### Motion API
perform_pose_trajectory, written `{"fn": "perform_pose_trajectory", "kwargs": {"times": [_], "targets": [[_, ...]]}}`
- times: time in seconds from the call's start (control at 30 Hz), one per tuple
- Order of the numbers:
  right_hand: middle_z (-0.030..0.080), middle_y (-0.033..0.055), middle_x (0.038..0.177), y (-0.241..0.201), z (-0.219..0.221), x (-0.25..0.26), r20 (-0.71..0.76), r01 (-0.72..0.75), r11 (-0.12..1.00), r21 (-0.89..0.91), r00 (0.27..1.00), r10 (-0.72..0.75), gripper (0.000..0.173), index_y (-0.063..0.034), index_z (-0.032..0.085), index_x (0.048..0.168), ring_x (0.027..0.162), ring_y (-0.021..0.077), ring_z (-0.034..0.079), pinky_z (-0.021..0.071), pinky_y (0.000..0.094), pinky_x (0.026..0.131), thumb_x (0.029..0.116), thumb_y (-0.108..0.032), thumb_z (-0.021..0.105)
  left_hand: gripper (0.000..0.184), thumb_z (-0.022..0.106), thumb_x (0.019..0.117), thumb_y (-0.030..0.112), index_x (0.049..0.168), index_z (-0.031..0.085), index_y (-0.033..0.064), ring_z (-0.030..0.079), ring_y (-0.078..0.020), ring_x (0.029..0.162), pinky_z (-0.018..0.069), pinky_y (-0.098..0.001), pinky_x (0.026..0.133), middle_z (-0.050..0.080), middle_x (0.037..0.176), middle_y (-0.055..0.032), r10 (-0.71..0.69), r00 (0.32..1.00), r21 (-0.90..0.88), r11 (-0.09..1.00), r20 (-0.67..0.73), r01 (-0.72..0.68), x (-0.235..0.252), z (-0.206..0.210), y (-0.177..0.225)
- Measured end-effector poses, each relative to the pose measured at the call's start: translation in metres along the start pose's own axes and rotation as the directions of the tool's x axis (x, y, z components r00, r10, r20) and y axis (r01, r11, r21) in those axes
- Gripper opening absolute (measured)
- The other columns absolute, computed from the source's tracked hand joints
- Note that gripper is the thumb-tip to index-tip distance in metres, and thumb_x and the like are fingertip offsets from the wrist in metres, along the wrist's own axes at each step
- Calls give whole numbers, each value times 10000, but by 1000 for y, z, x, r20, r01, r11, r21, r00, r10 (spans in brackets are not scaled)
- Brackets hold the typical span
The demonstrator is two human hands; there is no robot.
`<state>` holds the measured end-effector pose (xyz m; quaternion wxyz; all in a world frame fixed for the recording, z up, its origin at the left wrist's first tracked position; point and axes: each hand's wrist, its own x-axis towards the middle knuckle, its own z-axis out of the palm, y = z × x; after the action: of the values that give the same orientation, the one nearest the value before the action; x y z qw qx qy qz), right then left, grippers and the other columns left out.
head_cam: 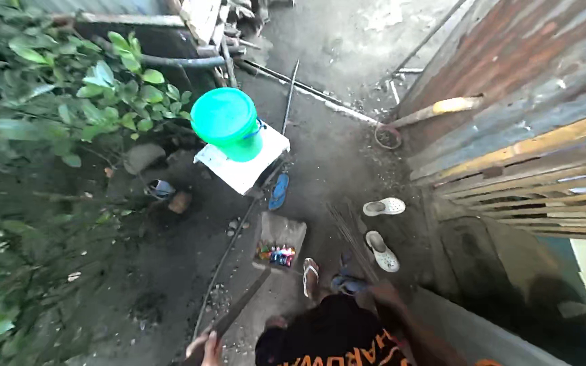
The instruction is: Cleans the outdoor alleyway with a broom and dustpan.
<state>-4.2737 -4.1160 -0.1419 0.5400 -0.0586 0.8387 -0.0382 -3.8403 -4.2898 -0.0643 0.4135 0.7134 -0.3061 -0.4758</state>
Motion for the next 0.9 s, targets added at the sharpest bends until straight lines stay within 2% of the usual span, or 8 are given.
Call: {"fn": "perform_pose_trajectory", "kwargs": {"times": [0.1, 0.3, 0.43, 0.53, 0.6, 0.67, 0.8, 0.9], "targets": [[694, 265, 1155, -17, -38, 27, -30, 1, 1000, 13, 1000, -1, 557, 58, 684, 1178, 1095, 410, 668, 519, 610, 970, 889, -409, 778, 217, 589, 945, 35, 1151, 524, 17, 668, -186, 1008, 614, -388, 801, 640, 1182, -95, 37, 998, -43, 998, 48, -35, 24, 92, 38], [693, 260, 1073, -57, -100, 51, -197, -41, 964, 264, 976, 95, 552, 33, 660, 1194, 1009, 421, 671, 537, 635, 884, 822, -331, 844, 150, 585, 947, 16, 1092, 551, 6, 667, -211, 1020, 608, -396, 826, 650, 1157, -116, 50, 979, -74, 997, 200, -36, 69, 276, 101], [709, 257, 1041, -117, -172, 61, -274, -30, 975, 219, 957, 91, 555, 9, 670, 1237, 969, 423, 684, 536, 652, 867, 864, -375, 818, 146, 607, 954, -3, 1092, 560, -16, 670, -203, 995, 610, -381, 822, 654, 1126, -124, 40, 965, -83, 996, 260, -19, 105, 409, 122], [713, 255, 1034, -179, -238, 67, -294, -46, 990, 137, 952, 85, 577, -8, 651, 1283, 963, 424, 691, 539, 646, 858, 880, -390, 808, 149, 625, 945, -9, 1079, 561, -22, 658, -180, 977, 604, -367, 816, 647, 1088, -116, 40, 960, -62, 998, 276, -24, 129, 502, 128], [713, 243, 1011, -233, -289, 92, -322, 16, 996, 84, 947, 12, 552, -12, 637, 1294, 925, 410, 693, 546, 633, 827, 887, -349, 796, 193, 641, 951, 18, 1125, 574, -33, 647, -179, 1005, 590, -377, 843, 648, 1094, -121, 31, 964, -58, 998, 262, -17, 148, 569, 137], [705, 240, 1047, -271, -323, 107, -269, 65, 998, 28, 962, -55, 598, -23, 579, 1361, 947, 405, 691, 547, 634, 842, 883, -314, 792, 224, 654, 959, 24, 1159, 578, -41, 642, -184, 1004, 584, -384, 848, 642, 1084, -126, -22, 975, -20, 999, 220, 27, 150, 604, 144], [704, 218, 1150, -379, -393, 182, -160, 228, 963, -145, 955, -251, 876, -123, 364, 1570, 1017, 395, 703, 556, 640, 878, 833, -326, 792, 197, 663, 950, 11, 1121, 584, -46, 642, -154, 950, 573, -338, 821, 646, 1034, -114, -4, 984, -17, 1000, 180, 7, 175, 686, 158], [690, 243, 1191, -481, -438, 223, -83, 301, 903, -306, 937, -340, 778, -106, 350, 1576, 1071, 425, 689, 539, 652, 910, 916, -312, 705, 240, 684, 950, 28, 1151, 602, -75, 652, -166, 991, 560, -345, 901, 667, 1057, -150, -33, 995, 85, 996, 97, 25, 193, 742, 177]]}}
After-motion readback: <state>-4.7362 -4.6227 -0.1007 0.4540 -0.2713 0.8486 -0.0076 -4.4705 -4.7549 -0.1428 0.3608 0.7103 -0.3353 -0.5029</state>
